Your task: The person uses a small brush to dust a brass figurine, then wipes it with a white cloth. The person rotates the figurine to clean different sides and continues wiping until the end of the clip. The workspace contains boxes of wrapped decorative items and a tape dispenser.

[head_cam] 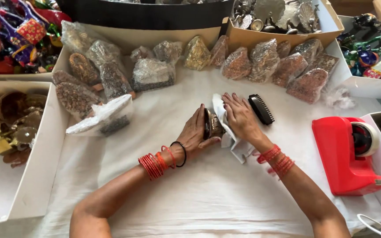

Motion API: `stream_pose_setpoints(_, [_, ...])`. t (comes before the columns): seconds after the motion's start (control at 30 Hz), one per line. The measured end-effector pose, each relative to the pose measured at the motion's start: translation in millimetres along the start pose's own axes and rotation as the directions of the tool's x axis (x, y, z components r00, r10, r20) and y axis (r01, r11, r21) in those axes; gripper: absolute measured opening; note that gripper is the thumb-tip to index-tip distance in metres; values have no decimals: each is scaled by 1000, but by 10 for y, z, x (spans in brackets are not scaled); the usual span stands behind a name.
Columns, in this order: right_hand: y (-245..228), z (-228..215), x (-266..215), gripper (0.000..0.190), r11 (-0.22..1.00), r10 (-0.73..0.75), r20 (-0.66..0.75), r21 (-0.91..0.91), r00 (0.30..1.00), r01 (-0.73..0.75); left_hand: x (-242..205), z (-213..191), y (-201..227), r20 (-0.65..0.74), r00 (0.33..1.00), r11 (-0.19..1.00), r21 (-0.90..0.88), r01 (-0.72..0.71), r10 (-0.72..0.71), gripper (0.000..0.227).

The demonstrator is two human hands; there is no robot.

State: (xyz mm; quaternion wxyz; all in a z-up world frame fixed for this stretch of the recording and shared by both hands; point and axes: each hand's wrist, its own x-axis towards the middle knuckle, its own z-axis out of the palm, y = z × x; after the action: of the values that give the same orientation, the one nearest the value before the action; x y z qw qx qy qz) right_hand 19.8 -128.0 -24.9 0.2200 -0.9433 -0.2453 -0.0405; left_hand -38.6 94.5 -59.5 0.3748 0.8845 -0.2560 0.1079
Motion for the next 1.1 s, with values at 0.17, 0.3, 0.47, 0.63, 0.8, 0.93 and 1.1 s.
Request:
stream_pose_setpoints(0.17, [-423,56,-220,61,973,-225,-145,-75,964,216,68,-279,111,53,996,996,-41,74,-72,128])
stream_pose_setpoints(0.3, [-772,-44,-536,82,909,-383,-176,-245,907,337,122,-373,125,113,987,990,-75,121,-112,126])
stream_pose_setpoints(0.47, [-652,-70,-94,81,935,-328,-145,-194,934,298,130,-325,108,85,991,992,-64,107,-102,120])
stream_pose_setpoints(0.63, [-479,-52,216,70,999,-42,146,-21,988,46,123,-326,92,51,995,994,-65,92,-89,118])
stream_pose_setpoints(0.8, [-725,-22,-285,71,956,-293,-112,-18,950,293,141,-407,135,94,990,992,-54,114,-109,107])
stream_pose_setpoints(0.93, [-681,111,-623,79,868,-457,-189,-311,869,388,133,-351,104,58,996,995,-71,68,-64,111])
stream_pose_setpoints(1.1, [-672,-11,-222,84,912,-383,-147,-218,912,348,152,-412,186,33,997,993,-92,66,-64,98])
